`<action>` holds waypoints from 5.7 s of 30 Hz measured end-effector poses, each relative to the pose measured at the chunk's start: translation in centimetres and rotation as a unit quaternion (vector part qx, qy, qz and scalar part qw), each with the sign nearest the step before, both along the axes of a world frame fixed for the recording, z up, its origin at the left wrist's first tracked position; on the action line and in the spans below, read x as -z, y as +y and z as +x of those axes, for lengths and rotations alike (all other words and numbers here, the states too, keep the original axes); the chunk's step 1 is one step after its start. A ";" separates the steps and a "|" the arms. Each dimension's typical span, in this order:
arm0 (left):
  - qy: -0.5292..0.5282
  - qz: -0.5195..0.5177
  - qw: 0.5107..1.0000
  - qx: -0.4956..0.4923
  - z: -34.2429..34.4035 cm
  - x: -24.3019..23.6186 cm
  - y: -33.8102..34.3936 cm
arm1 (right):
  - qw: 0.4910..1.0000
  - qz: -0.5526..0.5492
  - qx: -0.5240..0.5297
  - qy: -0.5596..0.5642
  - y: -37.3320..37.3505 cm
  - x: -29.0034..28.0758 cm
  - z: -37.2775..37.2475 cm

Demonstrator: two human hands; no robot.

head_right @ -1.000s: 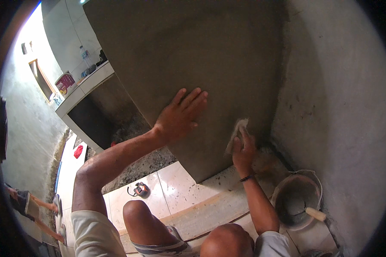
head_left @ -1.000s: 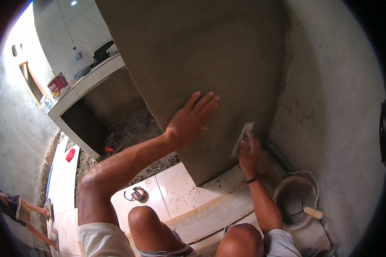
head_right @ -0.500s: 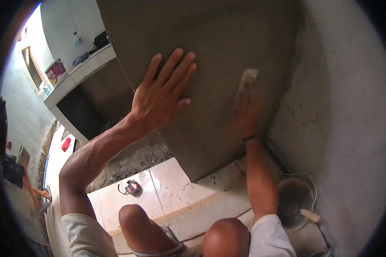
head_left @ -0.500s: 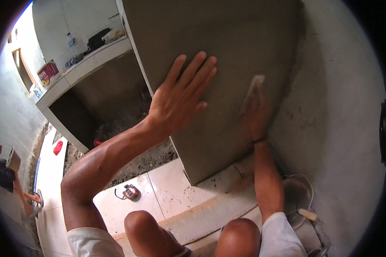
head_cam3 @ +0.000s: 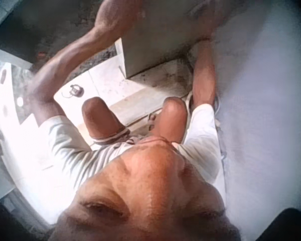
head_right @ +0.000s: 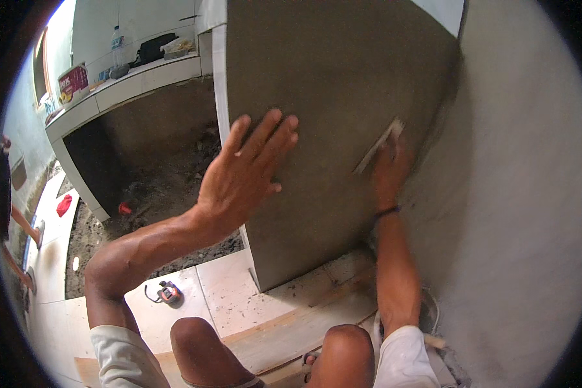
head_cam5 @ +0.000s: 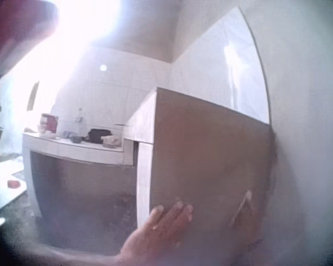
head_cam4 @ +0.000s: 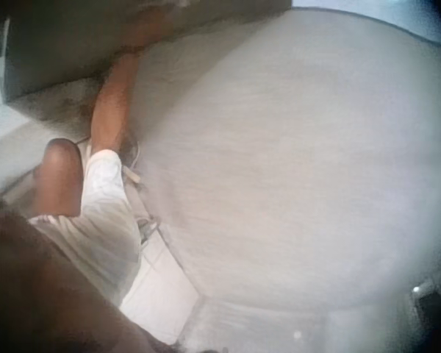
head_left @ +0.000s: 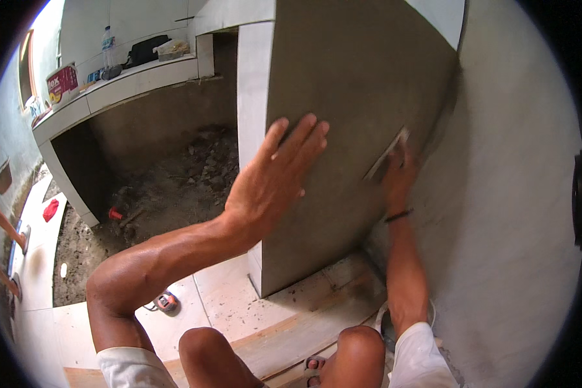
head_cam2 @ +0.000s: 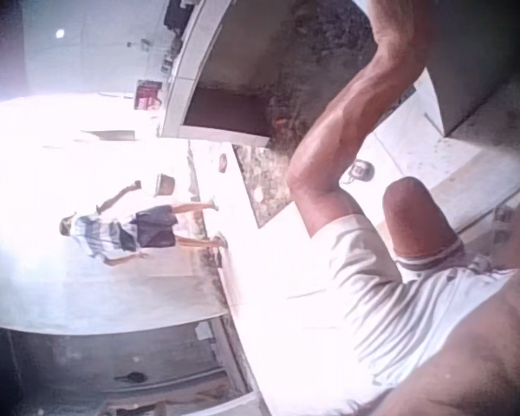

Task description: The person smooths a plaster mix onto an interior corner and wall surface using a wooden float, dipping the float into a bucket of plaster to apply more material as they work.

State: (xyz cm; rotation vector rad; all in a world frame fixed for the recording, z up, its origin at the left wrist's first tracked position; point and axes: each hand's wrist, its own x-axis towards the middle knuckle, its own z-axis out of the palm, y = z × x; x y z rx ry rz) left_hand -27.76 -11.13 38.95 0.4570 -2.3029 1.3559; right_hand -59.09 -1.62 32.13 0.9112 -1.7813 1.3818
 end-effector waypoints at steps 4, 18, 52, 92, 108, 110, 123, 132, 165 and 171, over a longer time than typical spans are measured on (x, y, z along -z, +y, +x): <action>-0.055 -0.021 0.998 -0.011 0.6 3.0 -0.2 | 0.962 0.136 0.068 0.226 -0.5 1.4 8.8; -0.182 0.028 0.983 0.005 4.1 6.4 0.6 | 0.957 0.074 -0.014 0.279 -3.1 -8.5 15.5; -0.092 0.023 0.995 0.044 -4.2 2.5 1.5 | 0.979 0.135 -0.124 -0.085 1.4 19.3 6.6; -0.209 -0.031 0.977 0.018 -9.5 8.4 2.3 | 0.924 0.123 -0.215 -0.290 12.6 27.1 12.5; -0.180 0.075 0.978 0.075 -9.1 6.7 1.3 | 0.985 0.010 -0.124 -0.120 3.0 8.8 3.8; -0.177 0.071 0.979 0.074 -8.5 6.5 0.6 | 0.982 0.024 -0.115 -0.146 1.5 9.1 4.7; -0.157 0.053 0.983 0.080 -9.9 8.4 1.1 | 0.938 -0.034 -0.042 -0.342 2.4 20.6 -1.1; -0.155 0.042 0.985 0.067 -10.1 7.9 0.8 | 0.781 -0.115 -0.158 -0.594 29.5 26.0 6.2; -0.143 0.066 0.983 0.090 -10.0 7.6 1.6 | 0.643 0.060 -0.166 -0.745 37.4 31.6 3.1; -0.142 0.073 0.983 0.089 -10.6 8.1 2.2 | 0.628 -0.108 -0.218 -0.739 43.2 32.6 3.4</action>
